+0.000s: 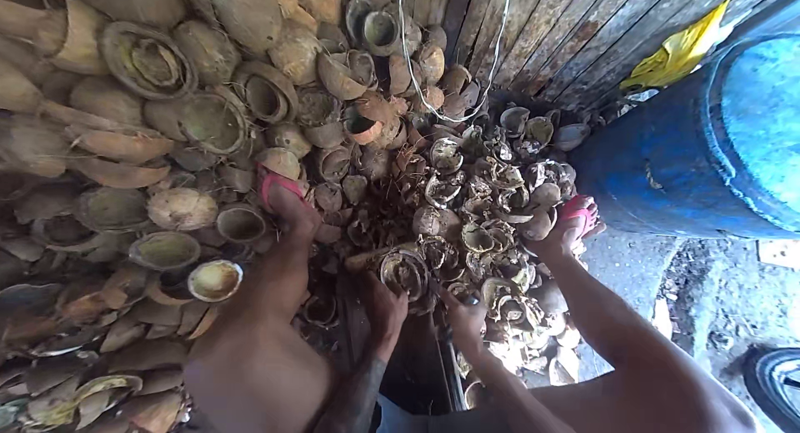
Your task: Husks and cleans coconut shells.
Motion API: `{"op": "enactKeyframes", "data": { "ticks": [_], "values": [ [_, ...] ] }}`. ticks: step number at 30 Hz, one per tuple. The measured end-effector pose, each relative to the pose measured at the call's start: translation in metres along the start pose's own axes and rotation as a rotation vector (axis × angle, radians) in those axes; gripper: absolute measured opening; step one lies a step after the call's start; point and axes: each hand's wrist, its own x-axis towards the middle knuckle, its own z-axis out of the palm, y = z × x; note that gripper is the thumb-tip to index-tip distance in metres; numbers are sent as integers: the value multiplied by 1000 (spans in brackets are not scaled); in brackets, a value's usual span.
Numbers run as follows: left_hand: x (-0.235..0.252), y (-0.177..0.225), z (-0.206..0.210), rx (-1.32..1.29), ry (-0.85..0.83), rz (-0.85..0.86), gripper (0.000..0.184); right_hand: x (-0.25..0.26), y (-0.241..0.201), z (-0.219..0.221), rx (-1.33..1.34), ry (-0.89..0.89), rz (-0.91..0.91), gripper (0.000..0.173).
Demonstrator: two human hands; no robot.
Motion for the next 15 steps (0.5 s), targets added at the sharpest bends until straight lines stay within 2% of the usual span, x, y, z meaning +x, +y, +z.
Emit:
{"op": "enactKeyframes", "data": {
  "ticks": [3, 6, 8, 11, 13, 15],
  "values": [
    [-10, 2, 6, -21, 42, 8, 62, 53, -17, -13, -217, -229, -206, 49],
    [-11, 3, 1, 9, -37, -41, 76, 76, -61, -10, -520, -433, -354, 55],
    [-6, 0, -4, 29, -59, -44, 80, 68, -80, -6, -729, -530, -450, 60],
    [-2, -1, -13, 86, -86, -32, 84, 24, -82, -4, -1002, -648, -540, 57],
    [-2, 1, -24, 123, -103, -31, 83, -14, -58, -6, -890, -535, -519, 44],
    [0, 3, -30, 141, -134, -44, 83, -40, -27, -10, -508, -293, -480, 32]
  ]
}}
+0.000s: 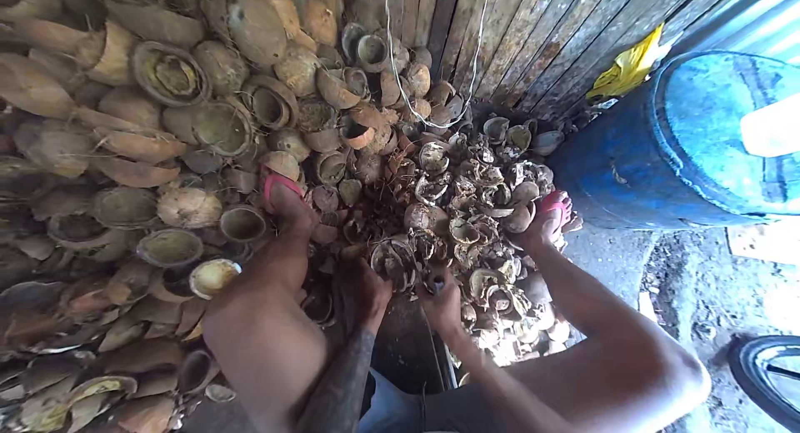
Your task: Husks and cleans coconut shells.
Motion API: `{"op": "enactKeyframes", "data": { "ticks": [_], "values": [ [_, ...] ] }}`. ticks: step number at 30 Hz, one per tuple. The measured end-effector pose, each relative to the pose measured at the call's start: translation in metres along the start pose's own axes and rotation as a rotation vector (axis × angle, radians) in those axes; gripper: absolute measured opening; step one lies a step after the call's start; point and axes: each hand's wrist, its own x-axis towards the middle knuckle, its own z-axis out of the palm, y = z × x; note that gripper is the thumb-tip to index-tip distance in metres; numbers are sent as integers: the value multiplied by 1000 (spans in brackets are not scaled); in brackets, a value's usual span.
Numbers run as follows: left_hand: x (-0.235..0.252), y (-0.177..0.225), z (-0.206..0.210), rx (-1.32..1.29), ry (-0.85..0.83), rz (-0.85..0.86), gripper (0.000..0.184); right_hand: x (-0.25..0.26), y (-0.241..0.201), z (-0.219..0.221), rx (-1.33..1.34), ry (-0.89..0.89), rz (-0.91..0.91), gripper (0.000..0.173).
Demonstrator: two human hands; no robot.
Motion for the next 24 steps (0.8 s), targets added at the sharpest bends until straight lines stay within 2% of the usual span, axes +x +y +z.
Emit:
{"op": "enactKeyframes", "data": {
  "ticks": [2, 3, 5, 7, 9, 13, 14, 15, 16, 18, 21, 24],
  "values": [
    [1, 2, -3, 6, -36, -7, 83, -7, 10, 10, 299, 240, 135, 34],
    [2, 4, -4, 22, -46, -7, 84, 3, 15, 13, 391, 289, 181, 37],
    [4, 5, -3, 29, -62, -6, 85, 39, 31, 16, 377, 253, 105, 39],
    [8, 2, -1, 12, -41, 9, 86, 83, 51, 5, 271, 109, -55, 42],
    [13, -2, 8, -23, -24, 25, 90, 114, 46, -13, 102, -56, -166, 45],
    [4, -1, 4, -71, -11, 60, 87, 109, -3, -35, -458, -520, -450, 39],
    [0, 2, -5, -75, -29, 69, 85, 100, -17, -34, -563, -623, -508, 35],
    [-5, 9, -20, -57, -115, 59, 80, 87, -27, -32, -600, -671, -509, 34],
    [-3, 10, -27, -27, -179, 70, 75, 72, -33, -30, -576, -661, -431, 34],
    [10, 0, -26, 39, -183, 172, 66, 41, -29, -26, -351, -474, -183, 35],
    [19, -11, -12, 82, 0, 361, 62, 3, -10, -24, 86, -75, 18, 33],
    [32, -11, 7, 74, 214, 494, 65, -5, 3, -13, 391, 155, 168, 38]
  ]
}}
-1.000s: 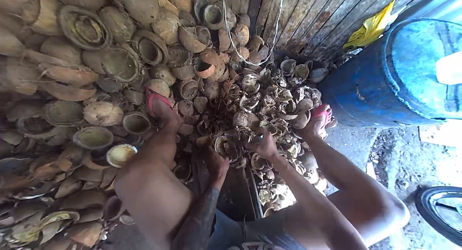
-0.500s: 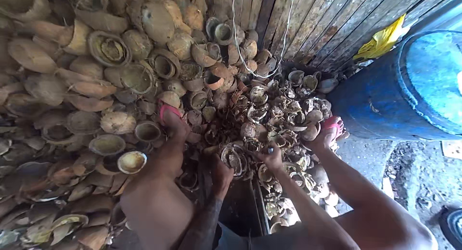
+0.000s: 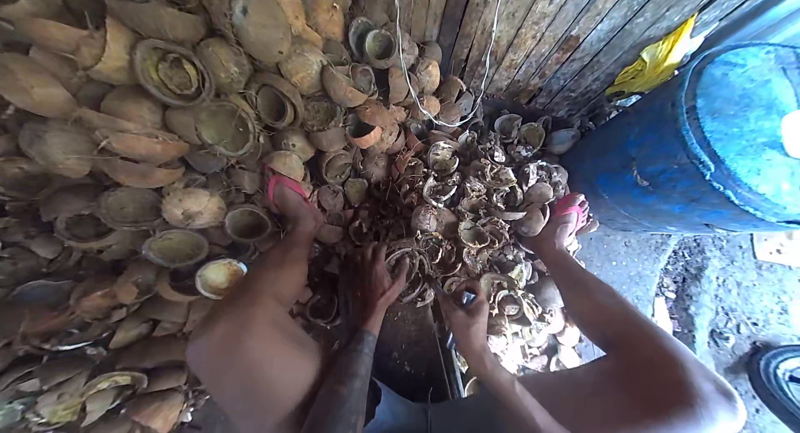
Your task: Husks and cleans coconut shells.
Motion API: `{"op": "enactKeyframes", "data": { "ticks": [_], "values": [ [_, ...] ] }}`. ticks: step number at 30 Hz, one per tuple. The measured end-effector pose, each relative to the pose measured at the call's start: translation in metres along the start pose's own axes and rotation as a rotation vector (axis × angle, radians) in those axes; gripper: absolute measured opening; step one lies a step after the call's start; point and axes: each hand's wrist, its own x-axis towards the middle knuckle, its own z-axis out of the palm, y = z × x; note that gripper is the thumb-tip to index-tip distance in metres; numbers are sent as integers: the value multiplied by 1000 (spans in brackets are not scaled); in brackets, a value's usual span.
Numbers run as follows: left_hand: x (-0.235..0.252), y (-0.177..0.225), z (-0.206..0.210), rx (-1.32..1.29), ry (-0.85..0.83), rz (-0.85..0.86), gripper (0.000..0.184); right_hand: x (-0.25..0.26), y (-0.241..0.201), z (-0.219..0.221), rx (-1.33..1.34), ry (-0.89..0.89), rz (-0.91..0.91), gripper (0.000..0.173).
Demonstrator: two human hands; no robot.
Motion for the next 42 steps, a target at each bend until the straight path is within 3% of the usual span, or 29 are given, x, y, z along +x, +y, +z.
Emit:
{"op": "enactKeyframes", "data": {
  "ticks": [3, 6, 9, 12, 16, 18, 20, 23, 26, 29, 32, 34, 36, 38, 39, 40, 42],
  "values": [
    [24, -7, 17, -113, 91, 73, 45, 32, 6, 14, 28, 71, 85, 44],
    [36, -21, 32, -181, 215, 139, 33, 79, 28, 3, -111, -80, -32, 46],
    [38, -19, 31, -203, 227, 132, 29, 110, 41, 2, -97, -191, -133, 50],
    [30, -16, 25, -199, 206, 103, 26, 98, 37, -2, -214, -294, -289, 48],
    [34, -23, 23, -230, 130, 77, 29, 48, 9, -4, -711, -719, -517, 33],
    [33, -27, 26, -259, 122, 115, 30, 14, 8, 1, -634, -605, -382, 35],
    [38, -27, 27, -302, 122, 164, 31, -8, 5, 7, -370, -285, -258, 32],
    [43, -29, 40, -323, 174, 235, 31, -1, -5, 16, -110, -23, -76, 34],
    [47, -33, 50, -294, 220, 260, 31, 31, -7, 15, -55, -60, 50, 37],
    [46, -33, 52, -274, 223, 257, 33, 69, 30, -6, -63, -186, -43, 46],
    [48, -31, 50, -273, 235, 237, 33, 74, 53, -3, 4, -181, -104, 48],
    [43, -30, 48, -261, 227, 220, 32, 46, 60, 8, 120, -51, 62, 39],
    [46, -26, 46, -261, 215, 203, 31, 17, 61, 32, 349, 106, 351, 22],
    [45, -24, 45, -283, 192, 176, 32, -7, 55, 51, 553, 152, 591, 15],
    [45, -24, 44, -291, 192, 167, 32, -15, 48, 58, 600, 127, 628, 12],
    [44, -24, 43, -295, 184, 159, 31, -24, 43, 60, 564, 80, 554, 11],
    [44, -26, 41, -306, 139, 164, 34, -36, 34, 55, 268, 39, 190, 30]
  ]
}}
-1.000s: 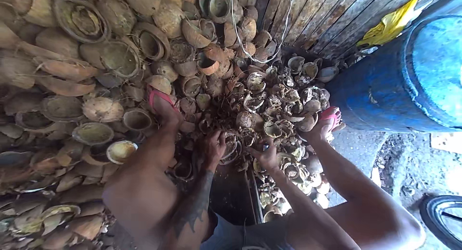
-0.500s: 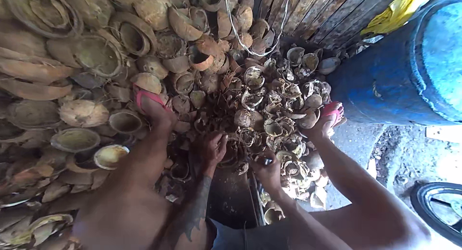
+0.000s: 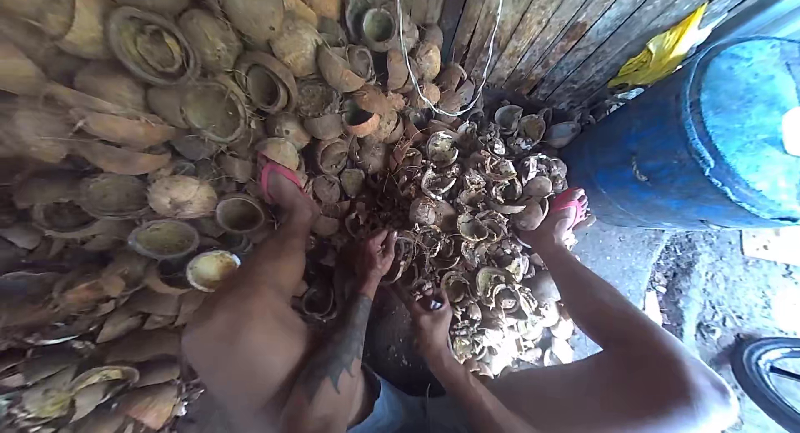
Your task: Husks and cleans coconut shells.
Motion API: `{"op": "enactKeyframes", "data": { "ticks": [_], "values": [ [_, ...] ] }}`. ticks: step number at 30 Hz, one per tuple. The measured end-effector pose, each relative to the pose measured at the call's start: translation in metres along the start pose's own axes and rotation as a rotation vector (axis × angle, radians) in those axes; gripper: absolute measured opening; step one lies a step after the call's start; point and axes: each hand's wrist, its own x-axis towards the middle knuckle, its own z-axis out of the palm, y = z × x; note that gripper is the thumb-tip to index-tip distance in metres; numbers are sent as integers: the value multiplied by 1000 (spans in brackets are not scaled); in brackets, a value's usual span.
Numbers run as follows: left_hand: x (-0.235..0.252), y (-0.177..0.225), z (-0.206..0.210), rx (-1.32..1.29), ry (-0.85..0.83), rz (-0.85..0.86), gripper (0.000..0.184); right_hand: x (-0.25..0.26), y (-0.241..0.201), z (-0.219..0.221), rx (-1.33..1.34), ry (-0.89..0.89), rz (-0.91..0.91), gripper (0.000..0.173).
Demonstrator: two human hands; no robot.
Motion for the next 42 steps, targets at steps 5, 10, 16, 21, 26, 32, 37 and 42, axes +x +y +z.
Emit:
{"op": "enactKeyframes", "data": {
  "ticks": [5, 10, 16, 21, 26, 32, 37, 42],
  "values": [
    [7, -1, 2, 29, 6, 30, 36, 17, -21, -23, -169, 98, -275, 33],
    [6, 1, 2, 80, 28, 25, 34, 69, -28, -18, -175, 123, -198, 39],
    [7, 14, -7, 75, -42, -27, 34, 124, -23, -30, -484, -343, -675, 37],
    [6, 21, -19, 123, -102, -63, 38, 63, -71, -18, -872, -454, -571, 27],
    [6, 14, -9, 95, -21, -19, 34, 27, -53, -18, -480, -2, -403, 30],
    [6, 4, -2, 64, 4, 23, 34, 120, -31, -36, -425, -183, -455, 48],
    [6, 4, -3, 61, 9, 12, 40, 174, -32, -22, -390, -431, -466, 56],
    [3, 3, -4, 32, 2, 27, 39, 117, -18, -11, -72, -99, 177, 41]
  ]
}}
